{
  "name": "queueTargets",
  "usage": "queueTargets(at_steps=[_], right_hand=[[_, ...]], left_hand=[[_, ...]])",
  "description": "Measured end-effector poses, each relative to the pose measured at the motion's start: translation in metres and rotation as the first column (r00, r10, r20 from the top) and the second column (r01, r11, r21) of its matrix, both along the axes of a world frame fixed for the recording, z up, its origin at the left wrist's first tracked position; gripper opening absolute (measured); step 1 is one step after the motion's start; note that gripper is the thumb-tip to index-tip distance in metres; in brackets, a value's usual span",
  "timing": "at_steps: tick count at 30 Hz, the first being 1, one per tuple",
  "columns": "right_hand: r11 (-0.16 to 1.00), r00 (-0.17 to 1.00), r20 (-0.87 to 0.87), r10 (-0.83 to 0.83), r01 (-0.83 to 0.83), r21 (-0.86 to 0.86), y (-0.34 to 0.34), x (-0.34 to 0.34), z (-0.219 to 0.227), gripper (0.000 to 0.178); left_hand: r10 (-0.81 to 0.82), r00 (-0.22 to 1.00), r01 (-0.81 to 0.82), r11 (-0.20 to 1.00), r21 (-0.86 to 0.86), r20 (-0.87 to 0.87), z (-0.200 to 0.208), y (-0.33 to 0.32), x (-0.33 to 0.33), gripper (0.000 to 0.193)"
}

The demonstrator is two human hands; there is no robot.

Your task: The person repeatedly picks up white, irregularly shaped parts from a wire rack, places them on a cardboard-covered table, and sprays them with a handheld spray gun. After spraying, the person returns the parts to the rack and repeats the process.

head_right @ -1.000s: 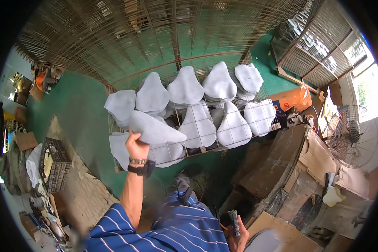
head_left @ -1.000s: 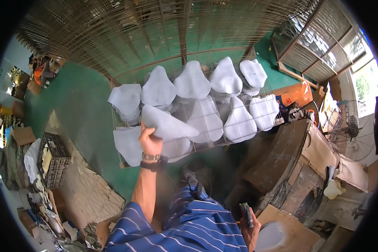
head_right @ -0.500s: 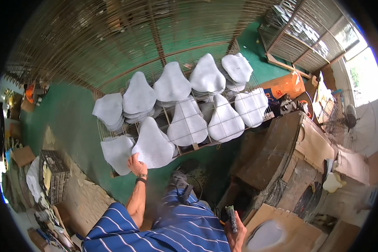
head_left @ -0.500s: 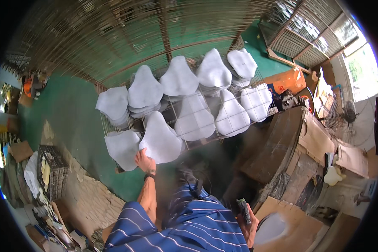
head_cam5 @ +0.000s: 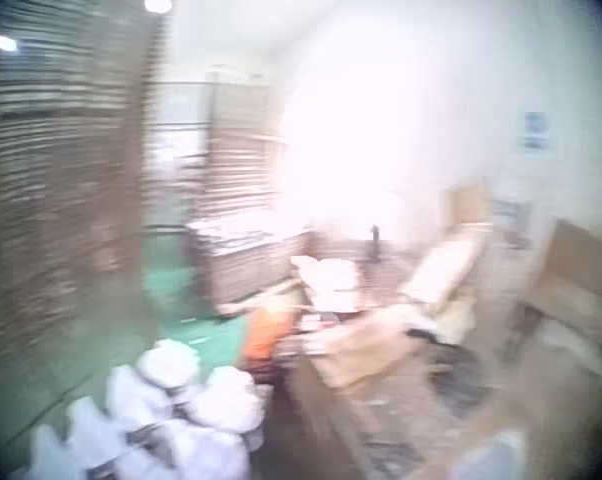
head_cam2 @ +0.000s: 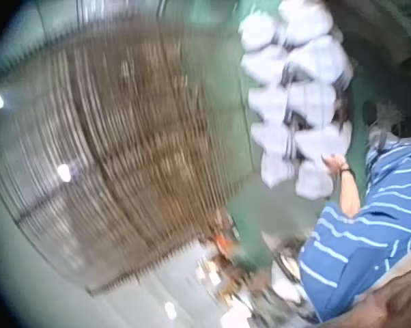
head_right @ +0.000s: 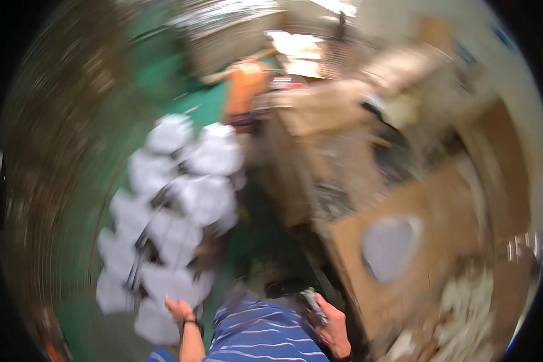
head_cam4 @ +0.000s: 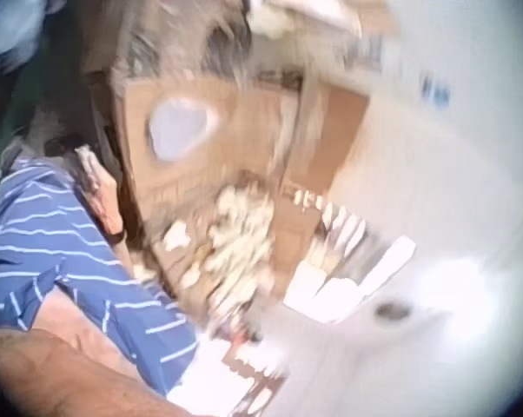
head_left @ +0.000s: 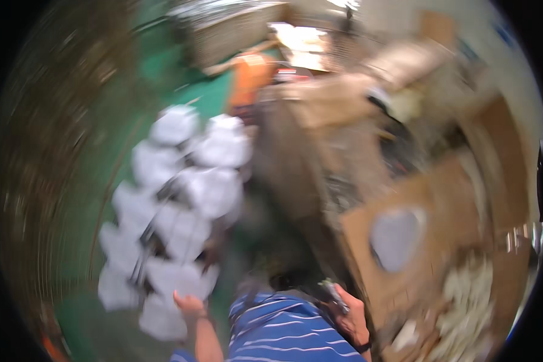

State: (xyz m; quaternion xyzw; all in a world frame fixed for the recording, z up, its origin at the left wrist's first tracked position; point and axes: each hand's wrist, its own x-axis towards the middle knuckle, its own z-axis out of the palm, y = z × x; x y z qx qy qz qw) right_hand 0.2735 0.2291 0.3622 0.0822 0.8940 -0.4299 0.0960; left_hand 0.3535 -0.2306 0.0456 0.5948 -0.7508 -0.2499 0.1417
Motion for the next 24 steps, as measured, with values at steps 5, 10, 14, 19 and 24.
queueTargets(at_steps=[5,10,14,19,24], right_hand=[[0.973,0.972,-0.046,-0.230,0.230,-0.004,0.059,0.064,0.030,0.059],[0.809,0.798,-0.160,-0.581,0.587,-0.007,0.100,0.111,0.052,0.056],[0.665,0.648,-0.234,-0.724,0.747,0.012,0.123,0.141,0.080,0.059],[0.561,0.527,-0.358,-0.771,0.828,0.011,0.151,0.149,0.096,0.062],[0.569,0.545,-0.310,-0.779,0.822,0.016,0.150,0.147,0.107,0.063]], left_hand=[[-0.632,0.763,0.626,0.775,-0.086,-0.137,-0.031,0.050,-0.047,0.067],[-0.743,0.626,0.775,0.561,0.290,-0.236,-0.035,0.086,-0.132,0.069],[-0.764,0.546,0.816,0.391,0.426,-0.344,-0.063,0.102,-0.180,0.067],[-0.772,0.550,0.776,0.330,0.538,-0.320,-0.062,0.134,-0.209,0.069],[-0.682,0.681,0.564,0.258,0.784,-0.266,-0.042,0.162,-0.228,0.068]])
